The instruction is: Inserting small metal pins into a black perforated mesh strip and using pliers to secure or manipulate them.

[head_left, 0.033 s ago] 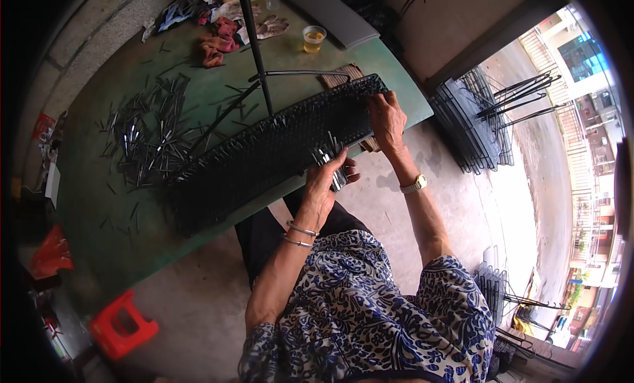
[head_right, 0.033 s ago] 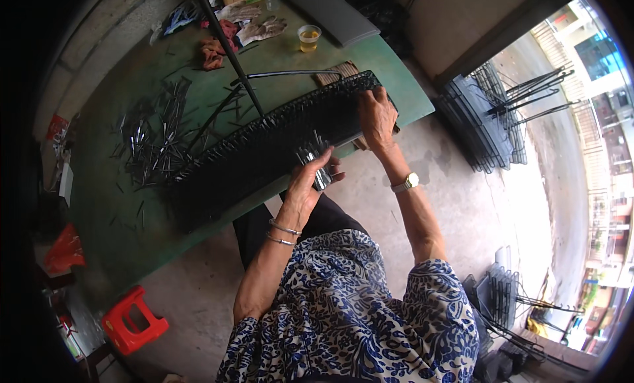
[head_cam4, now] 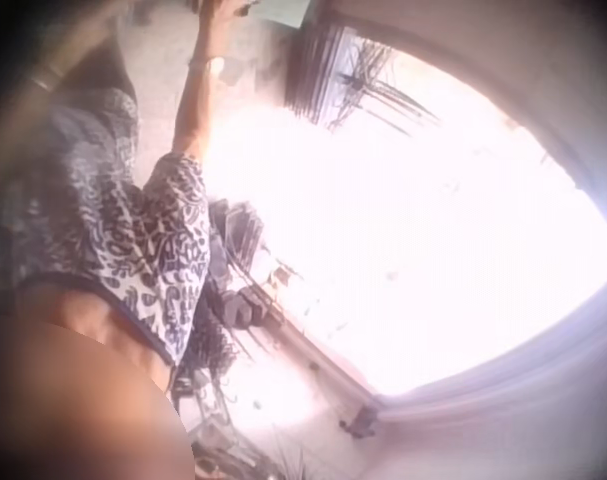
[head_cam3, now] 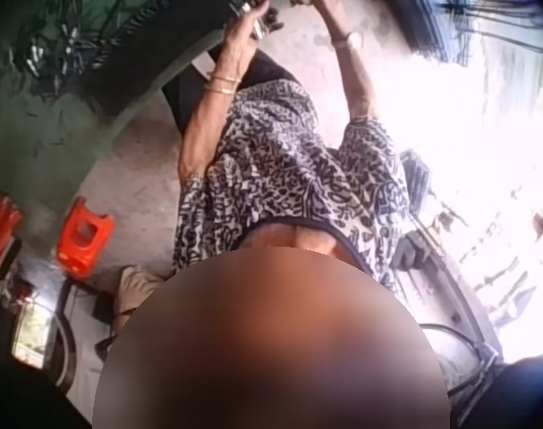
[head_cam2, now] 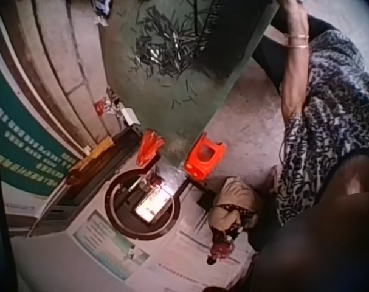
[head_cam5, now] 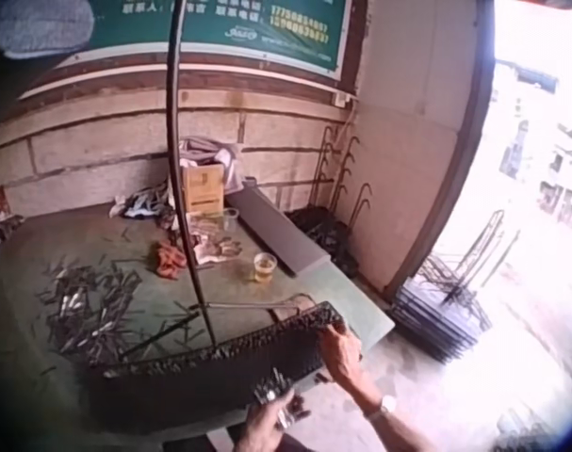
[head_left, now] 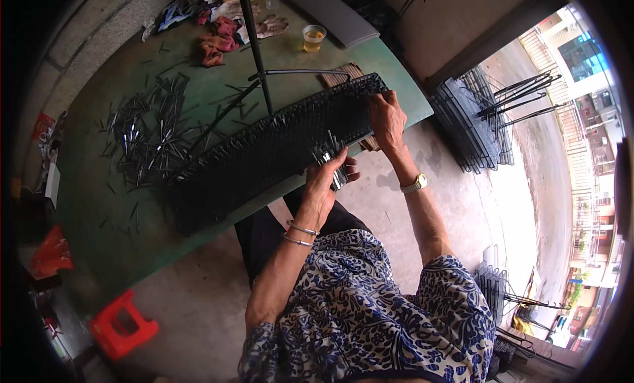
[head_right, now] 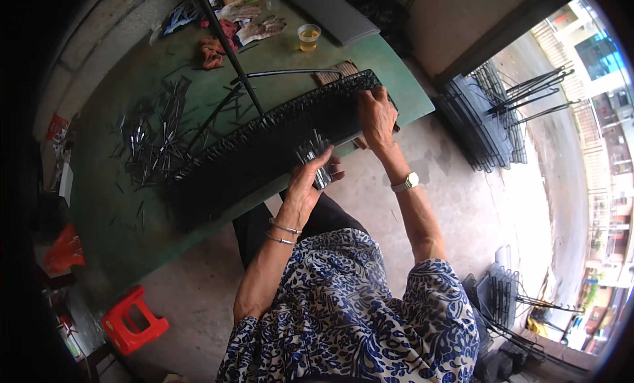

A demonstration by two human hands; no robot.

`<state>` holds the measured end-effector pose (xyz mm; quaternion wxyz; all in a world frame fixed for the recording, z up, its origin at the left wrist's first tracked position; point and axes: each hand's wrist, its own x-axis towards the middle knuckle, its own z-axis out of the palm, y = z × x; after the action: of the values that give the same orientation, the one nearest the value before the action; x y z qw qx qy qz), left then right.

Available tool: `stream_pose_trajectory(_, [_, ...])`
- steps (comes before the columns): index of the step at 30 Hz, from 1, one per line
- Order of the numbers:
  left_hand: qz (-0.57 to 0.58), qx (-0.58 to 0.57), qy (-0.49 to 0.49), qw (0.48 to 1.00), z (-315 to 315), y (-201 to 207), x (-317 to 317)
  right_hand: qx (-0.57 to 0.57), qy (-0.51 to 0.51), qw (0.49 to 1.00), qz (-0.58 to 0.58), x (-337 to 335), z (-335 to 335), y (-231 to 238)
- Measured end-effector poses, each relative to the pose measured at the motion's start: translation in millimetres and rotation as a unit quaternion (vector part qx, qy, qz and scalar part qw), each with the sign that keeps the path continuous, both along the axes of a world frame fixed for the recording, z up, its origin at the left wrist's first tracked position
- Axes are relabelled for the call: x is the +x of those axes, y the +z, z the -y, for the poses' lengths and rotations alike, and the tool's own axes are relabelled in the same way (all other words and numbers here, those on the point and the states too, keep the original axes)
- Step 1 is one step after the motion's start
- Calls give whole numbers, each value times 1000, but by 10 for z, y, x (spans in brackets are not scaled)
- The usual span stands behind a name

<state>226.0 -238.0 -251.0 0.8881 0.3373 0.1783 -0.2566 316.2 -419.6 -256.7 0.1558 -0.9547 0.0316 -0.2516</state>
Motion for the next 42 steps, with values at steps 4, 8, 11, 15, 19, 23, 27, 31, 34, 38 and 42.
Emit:
stream_pose_trajectory(4, [22,20,4,1000,5,22,-7,-35,-17,999,-32,-120,-14,152])
stream_pose_trajectory(8, [49,40,10,998,-16,8,-4,227,206,932,-192,-468,-104,535])
stream_pose_trajectory(11, [63,31,3,998,3,33,-17,347,255,846,-315,-601,-166,559])
stream_pose_trajectory(15, [80,45,2,996,8,81,-40,407,266,811,-325,-631,-196,598])
stream_pose_trajectory(19, [85,67,-4,994,-5,89,-34,380,259,830,-314,-627,-194,589])
stream_pose_trajectory(23, [81,80,-32,993,-48,138,-18,379,260,830,-317,-604,-177,571])
stream_pose_trajectory(27, [74,56,-22,995,-39,59,10,431,244,829,-259,-565,-157,595])
stream_pose_trajectory(31, [30,34,11,999,-48,-9,37,351,139,920,-104,-341,-150,544])
stream_pose_trajectory(34, [28,24,22,999,-30,11,23,310,116,944,13,-123,-159,391])
stream_pose_trajectory(38, [4,2,28,1000,2,22,23,225,123,962,96,149,-134,168])
stream_pose_trajectory(42, [-11,15,4,1000,-8,-78,42,187,122,970,100,229,-171,37])
